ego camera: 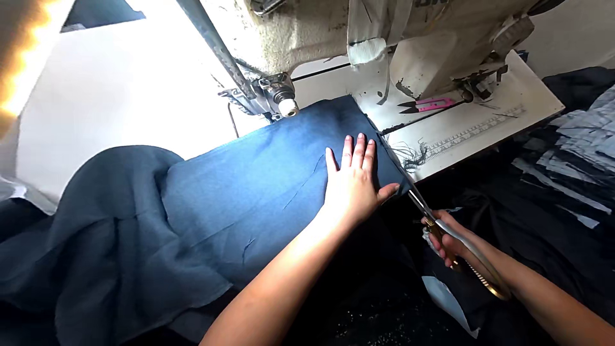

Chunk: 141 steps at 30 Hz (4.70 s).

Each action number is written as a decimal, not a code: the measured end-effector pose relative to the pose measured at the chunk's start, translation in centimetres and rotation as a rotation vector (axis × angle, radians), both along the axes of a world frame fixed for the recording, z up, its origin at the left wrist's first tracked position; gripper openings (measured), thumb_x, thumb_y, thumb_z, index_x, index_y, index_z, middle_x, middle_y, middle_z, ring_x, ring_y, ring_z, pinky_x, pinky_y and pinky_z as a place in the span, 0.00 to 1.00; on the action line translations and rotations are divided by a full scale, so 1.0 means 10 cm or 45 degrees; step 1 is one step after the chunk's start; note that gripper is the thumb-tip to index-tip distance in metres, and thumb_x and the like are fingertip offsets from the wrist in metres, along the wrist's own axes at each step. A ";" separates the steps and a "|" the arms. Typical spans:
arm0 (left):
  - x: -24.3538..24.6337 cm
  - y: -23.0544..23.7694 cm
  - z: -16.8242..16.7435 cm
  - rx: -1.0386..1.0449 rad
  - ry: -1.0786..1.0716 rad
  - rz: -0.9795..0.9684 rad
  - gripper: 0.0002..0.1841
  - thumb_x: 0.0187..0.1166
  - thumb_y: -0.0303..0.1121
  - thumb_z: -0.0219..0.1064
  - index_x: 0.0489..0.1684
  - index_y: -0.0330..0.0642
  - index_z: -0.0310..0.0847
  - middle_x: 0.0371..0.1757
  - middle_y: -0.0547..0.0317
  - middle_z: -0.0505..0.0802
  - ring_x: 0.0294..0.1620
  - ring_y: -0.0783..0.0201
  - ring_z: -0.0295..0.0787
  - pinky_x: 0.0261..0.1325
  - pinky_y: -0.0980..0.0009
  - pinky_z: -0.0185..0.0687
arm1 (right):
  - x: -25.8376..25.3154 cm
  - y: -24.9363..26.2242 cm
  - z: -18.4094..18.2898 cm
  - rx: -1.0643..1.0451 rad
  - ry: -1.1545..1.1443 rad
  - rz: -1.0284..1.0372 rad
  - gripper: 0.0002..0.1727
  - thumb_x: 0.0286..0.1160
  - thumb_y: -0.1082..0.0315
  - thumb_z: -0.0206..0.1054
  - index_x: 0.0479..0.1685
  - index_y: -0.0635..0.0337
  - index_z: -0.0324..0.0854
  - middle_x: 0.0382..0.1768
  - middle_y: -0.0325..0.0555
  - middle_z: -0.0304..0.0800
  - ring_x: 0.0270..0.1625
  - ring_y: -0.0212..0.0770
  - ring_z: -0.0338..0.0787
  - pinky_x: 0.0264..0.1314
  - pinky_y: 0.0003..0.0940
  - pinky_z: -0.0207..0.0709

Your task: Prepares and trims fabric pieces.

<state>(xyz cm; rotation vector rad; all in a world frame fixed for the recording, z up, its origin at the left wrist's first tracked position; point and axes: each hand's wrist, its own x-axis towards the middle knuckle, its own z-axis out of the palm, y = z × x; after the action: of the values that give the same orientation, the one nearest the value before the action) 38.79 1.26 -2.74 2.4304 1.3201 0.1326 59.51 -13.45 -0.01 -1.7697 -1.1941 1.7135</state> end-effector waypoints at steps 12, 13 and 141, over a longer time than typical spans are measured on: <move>0.01 0.00 -0.01 -0.005 0.008 0.013 0.55 0.74 0.73 0.57 0.95 0.40 0.50 0.96 0.45 0.52 0.98 0.44 0.38 0.87 0.26 0.27 | -0.06 -0.03 0.06 0.074 -0.148 -0.040 0.37 0.76 0.33 0.56 0.68 0.56 0.73 0.25 0.24 0.74 0.21 0.19 0.78 0.22 0.14 0.74; 0.02 0.00 -0.01 -0.003 0.008 0.013 0.55 0.74 0.73 0.57 0.95 0.40 0.50 0.96 0.45 0.52 0.98 0.44 0.38 0.87 0.26 0.27 | -0.06 -0.05 0.07 0.062 -0.159 -0.058 0.34 0.78 0.35 0.57 0.67 0.55 0.75 0.24 0.24 0.74 0.20 0.19 0.78 0.21 0.14 0.74; 0.20 -0.25 -0.06 0.146 -0.020 -0.198 0.42 0.89 0.61 0.43 0.91 0.35 0.57 0.94 0.48 0.61 0.96 0.49 0.51 0.90 0.34 0.32 | -0.40 0.44 -0.05 0.032 0.062 -0.354 0.18 0.94 0.51 0.48 0.59 0.55 0.74 0.23 0.30 0.71 0.20 0.22 0.76 0.25 0.16 0.73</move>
<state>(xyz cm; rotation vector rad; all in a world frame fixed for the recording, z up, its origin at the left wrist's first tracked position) 40.81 -1.25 -3.39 2.6113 1.1406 0.1909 55.54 -9.06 -0.49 -1.7732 -0.8969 1.5631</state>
